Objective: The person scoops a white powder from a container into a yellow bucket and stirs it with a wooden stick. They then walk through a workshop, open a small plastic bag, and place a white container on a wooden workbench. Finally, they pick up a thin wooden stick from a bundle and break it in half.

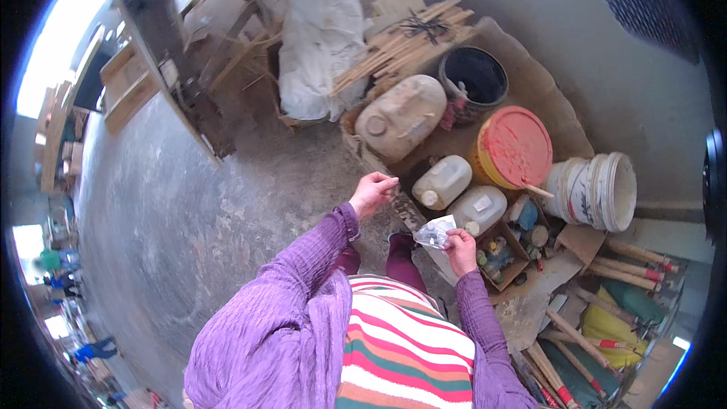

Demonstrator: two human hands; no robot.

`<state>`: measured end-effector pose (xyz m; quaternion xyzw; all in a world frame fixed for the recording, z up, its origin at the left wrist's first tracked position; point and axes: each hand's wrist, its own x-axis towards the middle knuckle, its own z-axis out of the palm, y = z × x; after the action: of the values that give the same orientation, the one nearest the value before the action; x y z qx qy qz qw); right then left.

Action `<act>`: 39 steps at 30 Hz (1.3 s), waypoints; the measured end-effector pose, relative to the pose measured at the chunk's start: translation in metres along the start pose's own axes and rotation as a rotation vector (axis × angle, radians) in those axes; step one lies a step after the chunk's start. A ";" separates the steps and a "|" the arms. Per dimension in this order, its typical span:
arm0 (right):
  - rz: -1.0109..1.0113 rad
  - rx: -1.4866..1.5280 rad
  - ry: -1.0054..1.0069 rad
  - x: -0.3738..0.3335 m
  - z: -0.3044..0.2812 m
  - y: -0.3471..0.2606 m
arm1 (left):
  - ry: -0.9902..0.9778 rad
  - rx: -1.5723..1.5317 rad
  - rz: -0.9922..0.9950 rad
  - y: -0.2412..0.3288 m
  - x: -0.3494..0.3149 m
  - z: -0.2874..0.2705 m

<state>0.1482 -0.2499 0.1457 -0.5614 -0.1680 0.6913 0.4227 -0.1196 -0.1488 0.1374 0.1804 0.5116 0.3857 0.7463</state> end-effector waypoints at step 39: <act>-0.200 -1.343 -1.781 -0.096 0.746 0.208 | 1.314 0.477 0.506 0.076 -0.470 -0.444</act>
<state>-0.6181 -0.2654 0.2931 0.0353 -0.7939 0.5786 -0.1834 -0.6339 -0.5134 0.2989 0.1820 0.8653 0.4527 0.1152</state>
